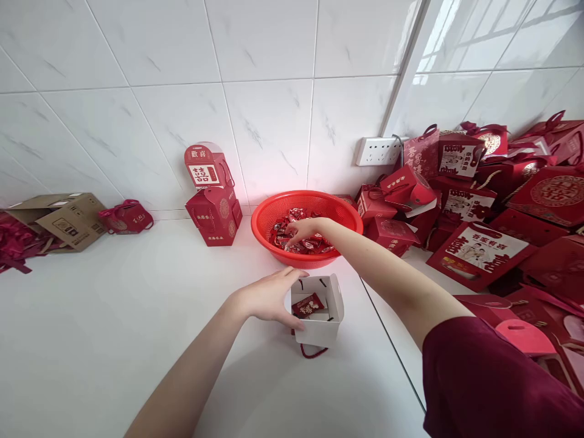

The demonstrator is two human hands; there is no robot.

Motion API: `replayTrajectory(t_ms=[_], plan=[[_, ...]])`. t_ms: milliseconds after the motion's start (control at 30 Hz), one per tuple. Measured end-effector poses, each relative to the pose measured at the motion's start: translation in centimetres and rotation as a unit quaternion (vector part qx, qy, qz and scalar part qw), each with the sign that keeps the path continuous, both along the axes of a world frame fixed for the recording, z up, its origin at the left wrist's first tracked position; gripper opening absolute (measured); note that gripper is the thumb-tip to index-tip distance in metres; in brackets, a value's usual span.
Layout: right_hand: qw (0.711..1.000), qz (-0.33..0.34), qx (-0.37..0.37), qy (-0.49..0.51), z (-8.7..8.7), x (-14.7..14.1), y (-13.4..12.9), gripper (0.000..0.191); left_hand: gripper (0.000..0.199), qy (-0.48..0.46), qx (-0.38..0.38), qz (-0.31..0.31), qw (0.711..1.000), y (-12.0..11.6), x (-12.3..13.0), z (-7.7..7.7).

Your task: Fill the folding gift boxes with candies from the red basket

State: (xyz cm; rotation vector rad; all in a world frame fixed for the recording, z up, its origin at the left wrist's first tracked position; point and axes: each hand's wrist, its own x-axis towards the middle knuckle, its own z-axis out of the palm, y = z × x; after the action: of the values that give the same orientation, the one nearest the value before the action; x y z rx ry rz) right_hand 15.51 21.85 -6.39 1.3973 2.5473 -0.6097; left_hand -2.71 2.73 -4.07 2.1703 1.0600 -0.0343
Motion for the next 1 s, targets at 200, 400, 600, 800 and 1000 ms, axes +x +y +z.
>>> replayTrajectory(t_ms=[200, 400, 600, 800, 1000], plan=[[0.999, 0.019, -0.022, -0.04, -0.7, -0.6, -2.4, 0.096, 0.107, -0.005, 0.001, 0.009, 1.0, -0.1, 0.0, 0.0], [0.999, 0.002, -0.031, 0.023, 0.1, 0.9, -1.8, 0.052, 0.106, -0.005, 0.001, 0.005, 1.0, 0.0, 0.0, -0.1], [0.98, -0.004, -0.083, 0.182, 2.3, 3.5, -3.3, 0.028, 0.104, -0.01, -0.001, 0.001, 1.0, 0.1, 0.0, -0.1], [0.929, 0.002, -0.095, 0.358, 2.8, 5.9, -8.0, 0.049, 0.104, -0.035, 0.0, 0.008, 0.999, 0.2, 0.1, -0.5], [0.954, -0.031, 0.079, 0.286, 2.1, 6.4, -10.8, 0.04, 0.106, -0.02, 0.004, 0.009, 1.0, 0.3, 0.1, -0.8]])
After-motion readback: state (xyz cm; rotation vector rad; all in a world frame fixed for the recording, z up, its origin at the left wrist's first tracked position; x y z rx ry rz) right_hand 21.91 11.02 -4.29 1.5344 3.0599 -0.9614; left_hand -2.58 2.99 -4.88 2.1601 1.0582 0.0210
